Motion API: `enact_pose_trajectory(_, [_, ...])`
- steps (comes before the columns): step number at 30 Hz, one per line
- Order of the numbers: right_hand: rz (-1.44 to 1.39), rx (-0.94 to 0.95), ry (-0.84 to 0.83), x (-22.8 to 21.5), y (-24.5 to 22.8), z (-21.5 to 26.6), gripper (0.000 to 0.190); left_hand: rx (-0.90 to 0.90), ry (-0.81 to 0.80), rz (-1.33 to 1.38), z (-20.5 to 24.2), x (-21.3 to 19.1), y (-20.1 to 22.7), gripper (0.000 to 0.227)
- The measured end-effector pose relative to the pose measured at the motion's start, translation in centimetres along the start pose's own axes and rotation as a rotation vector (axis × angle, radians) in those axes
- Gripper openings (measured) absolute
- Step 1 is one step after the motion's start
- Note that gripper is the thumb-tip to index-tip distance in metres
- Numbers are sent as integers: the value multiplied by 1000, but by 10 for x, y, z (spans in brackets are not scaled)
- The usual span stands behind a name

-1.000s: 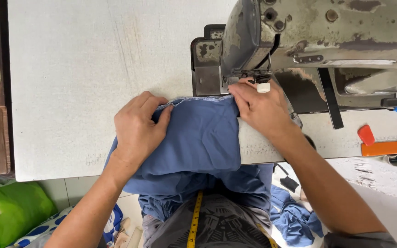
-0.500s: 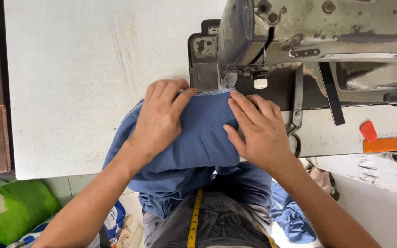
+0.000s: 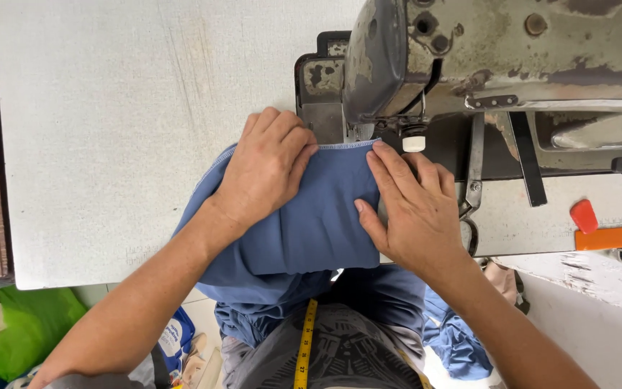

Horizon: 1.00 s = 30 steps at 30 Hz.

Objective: Overlocking the edges of a blue garment and trimming excess fabric with scissors

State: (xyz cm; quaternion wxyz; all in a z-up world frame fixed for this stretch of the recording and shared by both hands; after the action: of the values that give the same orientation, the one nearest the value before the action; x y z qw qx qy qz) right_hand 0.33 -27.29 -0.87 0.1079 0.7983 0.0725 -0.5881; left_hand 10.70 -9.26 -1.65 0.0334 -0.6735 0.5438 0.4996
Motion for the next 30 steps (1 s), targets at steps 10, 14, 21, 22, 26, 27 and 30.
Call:
enact_pose_trajectory(10, [3,1,0,12,15,-13,60,134,-47,-31,-29,2,-11,5])
enact_pose_trajectory(14, [-2,0,-2,12,18,-16,60,228,-62,-1,-30,3,-6,13])
enact_pose_trajectory(21, [-128,71,76,49,75,-32,37,270,-40,19,-28,6,-6,13])
enact_pose_trajectory(22, [-102,156,54,64,92,-36,63,269,-36,27,-28,6,-6,15])
enact_pose_trajectory(26, [219,-99,-452,178,155,-47,36,300,-49,-11,-32,0,0,33])
enact_pose_trajectory(27, [350,-141,-804,179,145,-52,22,315,-95,-36,-31,2,-1,42])
enact_pose_trajectory(30, [260,159,-992,156,117,-60,26,328,-144,-81,-29,3,-1,52])
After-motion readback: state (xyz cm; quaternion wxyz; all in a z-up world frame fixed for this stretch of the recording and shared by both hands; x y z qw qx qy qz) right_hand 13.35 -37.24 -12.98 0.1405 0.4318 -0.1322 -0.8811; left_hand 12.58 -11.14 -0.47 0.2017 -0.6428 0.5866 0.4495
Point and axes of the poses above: each hand's wrist, its own z-axis away from the middle knuckle, its own x-axis out of the palm, y = z × x, the point moved 5 cm from there along -z, towards the middle knuckle, and after that the axes turned 10 degrees about z, right-handed, at the moved point
